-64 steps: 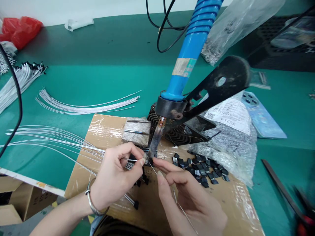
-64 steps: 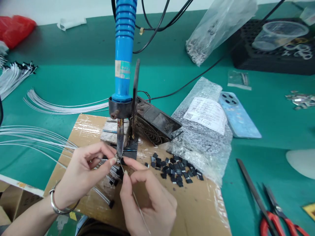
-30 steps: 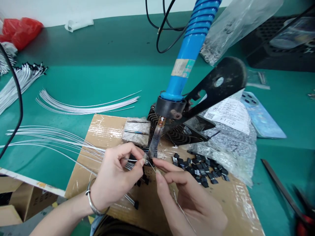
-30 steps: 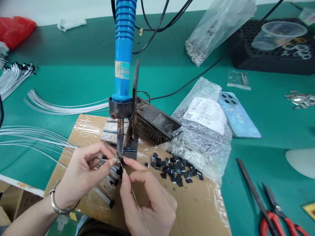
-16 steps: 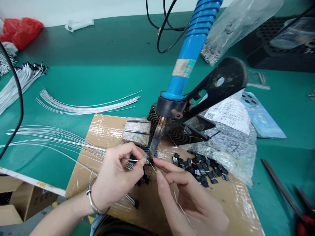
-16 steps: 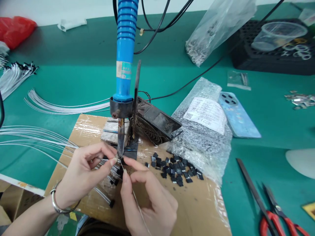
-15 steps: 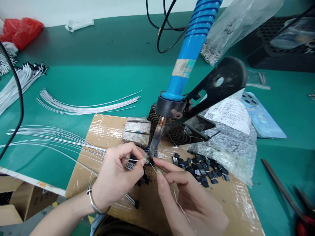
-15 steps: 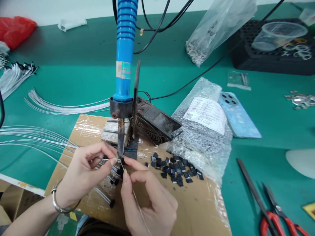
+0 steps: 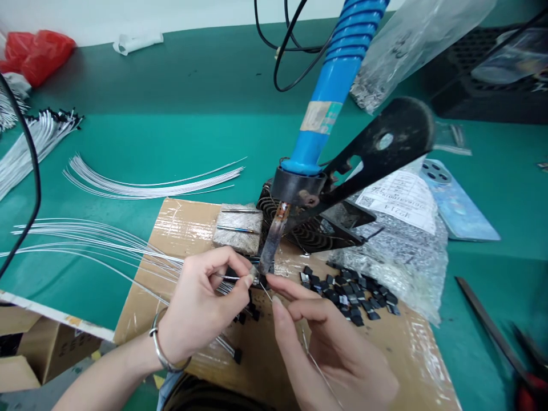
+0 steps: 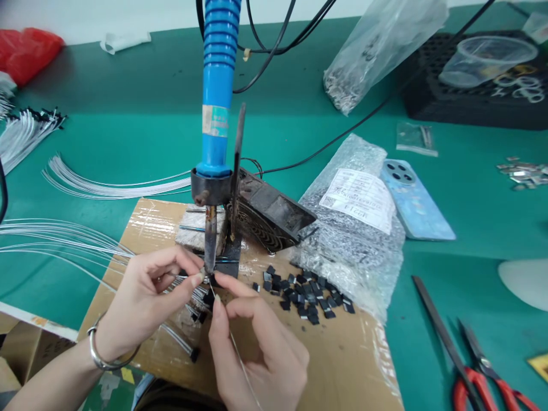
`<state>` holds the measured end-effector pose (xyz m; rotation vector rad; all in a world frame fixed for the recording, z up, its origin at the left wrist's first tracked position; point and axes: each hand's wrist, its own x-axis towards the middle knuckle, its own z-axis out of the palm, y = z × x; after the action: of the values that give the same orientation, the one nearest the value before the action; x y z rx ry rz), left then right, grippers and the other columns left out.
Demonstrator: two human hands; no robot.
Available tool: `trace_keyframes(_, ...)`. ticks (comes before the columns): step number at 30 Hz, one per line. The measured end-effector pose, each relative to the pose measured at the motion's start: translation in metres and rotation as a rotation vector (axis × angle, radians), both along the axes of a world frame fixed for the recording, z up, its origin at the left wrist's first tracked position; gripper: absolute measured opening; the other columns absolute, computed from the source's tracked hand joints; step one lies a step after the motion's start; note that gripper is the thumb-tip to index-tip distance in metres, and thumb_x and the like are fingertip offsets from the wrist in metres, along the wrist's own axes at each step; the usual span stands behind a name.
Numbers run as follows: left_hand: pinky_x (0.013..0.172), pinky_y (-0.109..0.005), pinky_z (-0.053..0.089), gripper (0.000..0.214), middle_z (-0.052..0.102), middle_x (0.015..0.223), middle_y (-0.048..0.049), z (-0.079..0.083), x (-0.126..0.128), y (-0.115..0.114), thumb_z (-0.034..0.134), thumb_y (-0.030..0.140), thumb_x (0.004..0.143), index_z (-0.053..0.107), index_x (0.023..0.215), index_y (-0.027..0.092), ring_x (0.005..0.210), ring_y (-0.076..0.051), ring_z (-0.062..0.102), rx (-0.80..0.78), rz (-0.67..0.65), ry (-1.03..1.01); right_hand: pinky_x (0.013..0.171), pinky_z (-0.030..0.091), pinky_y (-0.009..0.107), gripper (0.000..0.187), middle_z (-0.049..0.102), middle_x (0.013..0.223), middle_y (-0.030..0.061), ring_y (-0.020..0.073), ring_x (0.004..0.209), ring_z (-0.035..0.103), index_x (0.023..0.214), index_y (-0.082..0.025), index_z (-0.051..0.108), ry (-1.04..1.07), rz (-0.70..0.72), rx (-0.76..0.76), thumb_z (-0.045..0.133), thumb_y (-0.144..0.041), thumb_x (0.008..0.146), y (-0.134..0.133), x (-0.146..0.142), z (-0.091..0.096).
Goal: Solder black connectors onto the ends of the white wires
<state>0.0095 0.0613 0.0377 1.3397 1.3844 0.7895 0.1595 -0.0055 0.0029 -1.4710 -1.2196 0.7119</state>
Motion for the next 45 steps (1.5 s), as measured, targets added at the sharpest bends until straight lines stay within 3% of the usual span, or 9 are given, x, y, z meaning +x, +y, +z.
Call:
trace_keyframes(7,0.050,-0.026,0.028,0.007,0.075,0.081,-0.0066,-0.0042,0.0006,0.0000,0.065,0.019,0.079,0.065,0.072,0.018,0.058,-0.012,0.044,-0.011,0.003,-0.005,0.087,0.064,0.025,0.018,0.086,0.107,0.0090,0.0205,0.097,0.084,0.078,-0.023,0.066,0.021,-0.009,0.031,0.073,-0.018,0.094,0.0022,-0.0020,-0.0042)
trace_keyframes(13,0.050,-0.025,0.028,0.007,0.074,0.079,-0.0049,-0.0032,0.0007,-0.0027,0.065,0.019,0.080,0.065,0.072,0.017,0.054,-0.010,0.035,-0.004,-0.006,0.000,0.087,0.065,0.027,0.017,0.086,0.106,0.0084,0.0207,0.095,0.084,0.079,-0.023,0.067,0.017,-0.010,0.021,0.075,-0.018,0.094,0.0026,-0.0011,-0.0042)
trace_keyframes(28,0.047,-0.023,0.027,0.012,0.074,0.075,-0.0040,-0.0013,0.0016,-0.0049,0.063,0.017,0.082,0.067,0.071,0.016,0.051,-0.008,0.031,0.083,-0.006,0.033,0.081,0.069,0.031,0.015,0.086,0.105,0.0120,0.0246,0.091,0.085,0.079,-0.022,0.071,0.013,0.003,0.023,0.077,-0.021,0.093,0.0026,-0.0005,-0.0028)
trace_keyframes(36,0.047,-0.023,0.029,0.013,0.075,0.075,-0.0040,-0.0036,0.0009,-0.0051,0.063,0.016,0.083,0.068,0.072,0.016,0.052,-0.009,0.035,0.135,-0.008,0.051,0.082,0.065,0.025,0.015,0.086,0.104,0.0077,0.0188,0.091,0.084,0.080,-0.024,0.069,-0.016,-0.011,0.032,0.075,-0.020,0.094,0.0019,-0.0015,-0.0058)
trace_keyframes(45,0.048,-0.024,0.032,0.013,0.075,0.075,-0.0042,-0.0030,0.0008,-0.0045,0.063,0.018,0.083,0.069,0.071,0.017,0.053,-0.010,0.039,0.144,-0.016,0.061,0.080,0.069,0.032,0.015,0.087,0.101,0.0108,0.0238,0.088,0.085,0.079,-0.023,0.072,-0.005,-0.007,0.047,0.076,-0.022,0.094,0.0033,-0.0006,-0.0035)
